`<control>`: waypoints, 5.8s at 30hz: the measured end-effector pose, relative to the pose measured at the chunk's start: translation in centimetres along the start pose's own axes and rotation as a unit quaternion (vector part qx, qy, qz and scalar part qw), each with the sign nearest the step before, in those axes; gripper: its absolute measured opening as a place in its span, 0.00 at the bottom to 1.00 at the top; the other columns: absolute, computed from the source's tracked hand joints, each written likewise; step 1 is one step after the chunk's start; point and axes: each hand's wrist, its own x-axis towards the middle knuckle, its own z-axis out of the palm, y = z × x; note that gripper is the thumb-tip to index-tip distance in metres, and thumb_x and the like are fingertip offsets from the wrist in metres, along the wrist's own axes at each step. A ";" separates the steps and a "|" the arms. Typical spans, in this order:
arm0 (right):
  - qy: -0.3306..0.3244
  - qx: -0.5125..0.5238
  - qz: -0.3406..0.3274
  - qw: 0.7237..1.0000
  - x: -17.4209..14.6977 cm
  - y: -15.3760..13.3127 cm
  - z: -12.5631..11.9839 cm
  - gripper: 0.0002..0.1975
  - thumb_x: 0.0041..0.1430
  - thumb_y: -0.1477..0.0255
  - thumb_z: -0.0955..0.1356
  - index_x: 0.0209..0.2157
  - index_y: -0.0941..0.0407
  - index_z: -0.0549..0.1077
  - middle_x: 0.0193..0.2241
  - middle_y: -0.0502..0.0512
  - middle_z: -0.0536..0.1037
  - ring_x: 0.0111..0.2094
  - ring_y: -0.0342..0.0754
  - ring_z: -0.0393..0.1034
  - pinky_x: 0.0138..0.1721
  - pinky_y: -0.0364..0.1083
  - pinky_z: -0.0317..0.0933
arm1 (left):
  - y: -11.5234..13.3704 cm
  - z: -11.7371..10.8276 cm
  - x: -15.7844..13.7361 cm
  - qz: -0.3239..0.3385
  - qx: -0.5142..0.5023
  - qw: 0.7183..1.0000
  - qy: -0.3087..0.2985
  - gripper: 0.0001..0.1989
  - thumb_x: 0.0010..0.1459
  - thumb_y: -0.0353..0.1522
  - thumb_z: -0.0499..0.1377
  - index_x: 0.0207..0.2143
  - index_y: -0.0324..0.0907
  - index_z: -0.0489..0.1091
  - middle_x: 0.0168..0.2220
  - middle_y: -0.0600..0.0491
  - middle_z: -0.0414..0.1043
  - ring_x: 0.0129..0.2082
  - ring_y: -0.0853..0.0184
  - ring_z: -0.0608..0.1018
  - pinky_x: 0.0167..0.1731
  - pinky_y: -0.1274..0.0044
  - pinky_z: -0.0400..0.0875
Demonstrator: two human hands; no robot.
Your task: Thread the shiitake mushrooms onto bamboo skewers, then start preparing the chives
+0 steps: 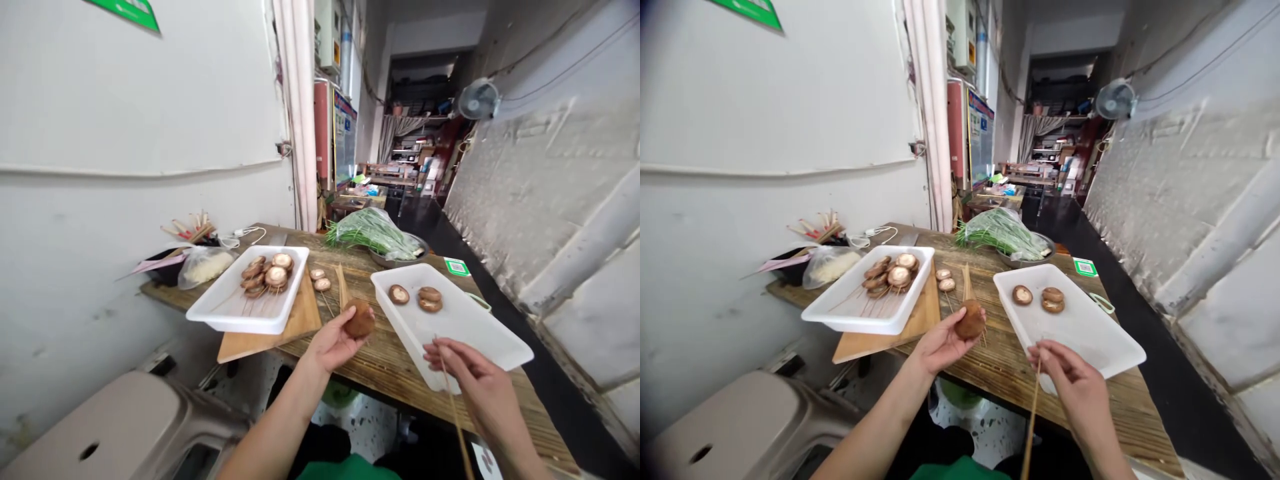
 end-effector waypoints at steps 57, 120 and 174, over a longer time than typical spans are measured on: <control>-0.142 -0.078 -0.084 0.983 -4.3 3.0 3.9 0.12 0.60 0.72 0.62 0.43 0.58 0.73 0.16 0.47 0.70 0.17 0.40 0.63 0.21 0.39 0.60 | 0.2 1.2 0.0 -0.010 0.171 0.985 -0.011 0.13 0.56 0.29 0.54 0.42 0.31 0.69 0.45 0.39 0.71 0.46 0.56 0.73 0.36 0.74 0.73; -0.087 -0.156 -0.065 0.982 -3.9 3.0 4.2 0.13 0.61 0.70 0.60 0.38 0.58 0.73 0.17 0.50 0.68 0.19 0.43 0.62 0.18 0.39 0.54 | -2.7 2.2 0.3 0.026 0.204 0.978 0.044 0.06 0.51 0.24 0.59 0.33 0.35 0.71 0.36 0.46 0.76 0.40 0.61 0.76 0.43 0.66 0.71; -0.150 -0.170 -0.232 0.946 -4.5 -1.7 3.5 0.19 0.58 0.79 0.60 0.50 0.53 0.69 0.39 0.56 0.78 0.40 0.48 0.73 0.45 0.45 0.65 | -4.4 4.2 -3.2 0.094 0.150 0.981 -0.084 0.10 0.56 0.30 0.55 0.41 0.39 0.70 0.50 0.45 0.66 0.53 0.53 0.64 0.48 0.57 0.65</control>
